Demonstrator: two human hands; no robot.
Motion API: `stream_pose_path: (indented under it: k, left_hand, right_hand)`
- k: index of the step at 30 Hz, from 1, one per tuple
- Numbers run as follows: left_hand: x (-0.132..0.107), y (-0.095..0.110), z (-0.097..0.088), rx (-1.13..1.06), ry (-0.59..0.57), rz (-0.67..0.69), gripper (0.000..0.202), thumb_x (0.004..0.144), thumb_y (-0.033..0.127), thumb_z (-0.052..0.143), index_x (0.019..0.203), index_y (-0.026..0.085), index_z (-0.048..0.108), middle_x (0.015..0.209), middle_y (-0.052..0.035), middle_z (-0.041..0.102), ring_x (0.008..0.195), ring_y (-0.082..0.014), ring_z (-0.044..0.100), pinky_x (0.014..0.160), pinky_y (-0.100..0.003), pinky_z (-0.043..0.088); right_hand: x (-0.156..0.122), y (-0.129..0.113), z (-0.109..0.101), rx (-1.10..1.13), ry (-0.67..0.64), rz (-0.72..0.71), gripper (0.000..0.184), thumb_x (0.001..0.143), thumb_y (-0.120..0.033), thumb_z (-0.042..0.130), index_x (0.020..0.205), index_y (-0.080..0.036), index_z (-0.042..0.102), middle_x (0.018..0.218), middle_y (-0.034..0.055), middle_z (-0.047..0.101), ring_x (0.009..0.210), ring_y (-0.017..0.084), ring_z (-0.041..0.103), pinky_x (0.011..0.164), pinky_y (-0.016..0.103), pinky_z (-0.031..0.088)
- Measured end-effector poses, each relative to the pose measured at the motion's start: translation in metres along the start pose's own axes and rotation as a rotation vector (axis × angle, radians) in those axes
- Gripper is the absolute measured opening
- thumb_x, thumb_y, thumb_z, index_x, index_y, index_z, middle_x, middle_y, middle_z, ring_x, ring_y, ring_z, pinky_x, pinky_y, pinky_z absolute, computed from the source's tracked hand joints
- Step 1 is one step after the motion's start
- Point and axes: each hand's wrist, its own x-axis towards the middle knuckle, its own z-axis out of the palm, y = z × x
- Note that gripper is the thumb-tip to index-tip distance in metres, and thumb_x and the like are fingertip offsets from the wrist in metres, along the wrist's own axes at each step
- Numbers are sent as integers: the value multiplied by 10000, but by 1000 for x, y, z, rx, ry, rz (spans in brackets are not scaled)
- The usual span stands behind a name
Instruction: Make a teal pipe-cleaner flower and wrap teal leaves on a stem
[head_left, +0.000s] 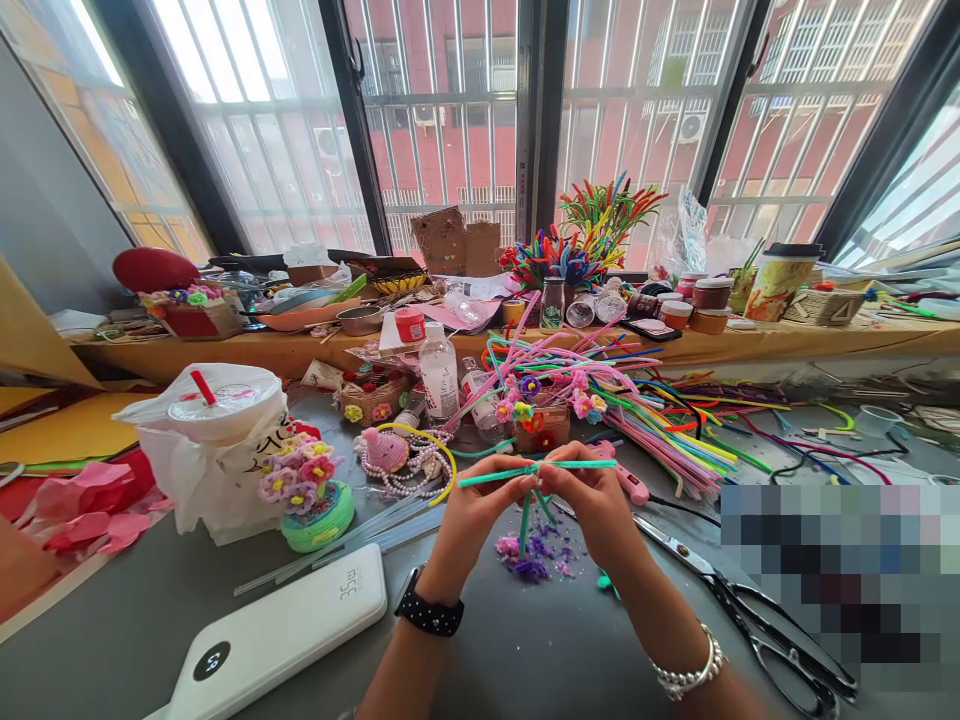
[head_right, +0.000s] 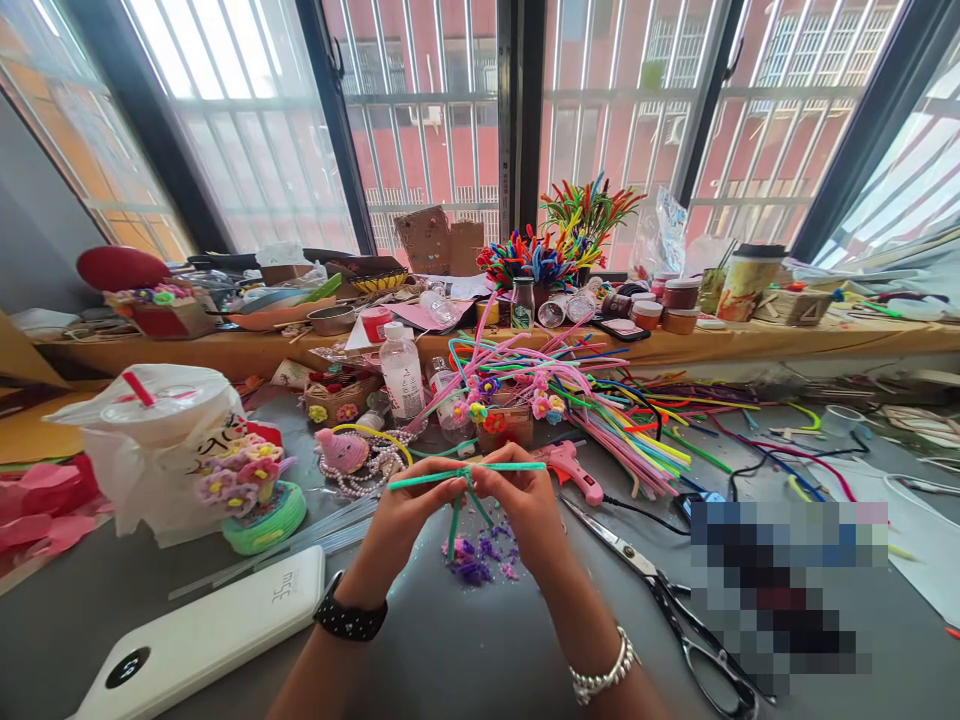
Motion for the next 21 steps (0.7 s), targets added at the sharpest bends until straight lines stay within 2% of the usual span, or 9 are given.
stream_pose_path:
  k: [6, 9, 14, 17, 21]
  left_hand:
    - [1, -1, 2, -51, 2, 22, 158, 605, 257, 684, 705, 134, 691, 696, -31, 616, 583, -111, 512, 529, -214, 411]
    - [1, -2, 3, -79, 50, -27, 150, 594, 248, 693, 696, 138, 692, 622, -15, 618, 544, -96, 498, 511, -201, 397]
    - [1, -3, -1, -206, 64, -115, 173, 586, 250, 703, 718, 139, 696, 612, -19, 640, 561, -96, 529, 539, -192, 410]
    - [2, -4, -4, -331, 55, -153, 187, 590, 247, 705, 743, 140, 700, 616, -24, 654, 560, -88, 546, 574, -190, 430]
    - [3, -6, -5, -423, 66, -181, 195, 579, 229, 717, 749, 134, 704, 605, -21, 659, 537, -68, 549, 552, -155, 430]
  right_hand:
    - [0, 0, 0, -13, 19, 9, 118, 692, -245, 632, 633, -166, 568, 587, -43, 517, 569, 81, 470, 562, 207, 374]
    - [1, 0, 0, -55, 27, 21, 140, 684, -270, 635, 631, -162, 563, 580, -43, 500, 568, 84, 464, 552, 205, 374]
    - [3, -3, -4, -226, -70, 28, 164, 727, -328, 582, 714, -164, 581, 643, -15, 524, 608, 111, 502, 552, 220, 407]
    - [3, -4, -9, -515, -91, -106, 167, 754, -321, 551, 741, -162, 602, 693, 17, 569, 631, 134, 541, 564, 235, 435]
    - [0, 2, -10, -966, -7, -467, 105, 752, -271, 562, 753, -174, 603, 672, 33, 593, 582, 145, 540, 574, 266, 448]
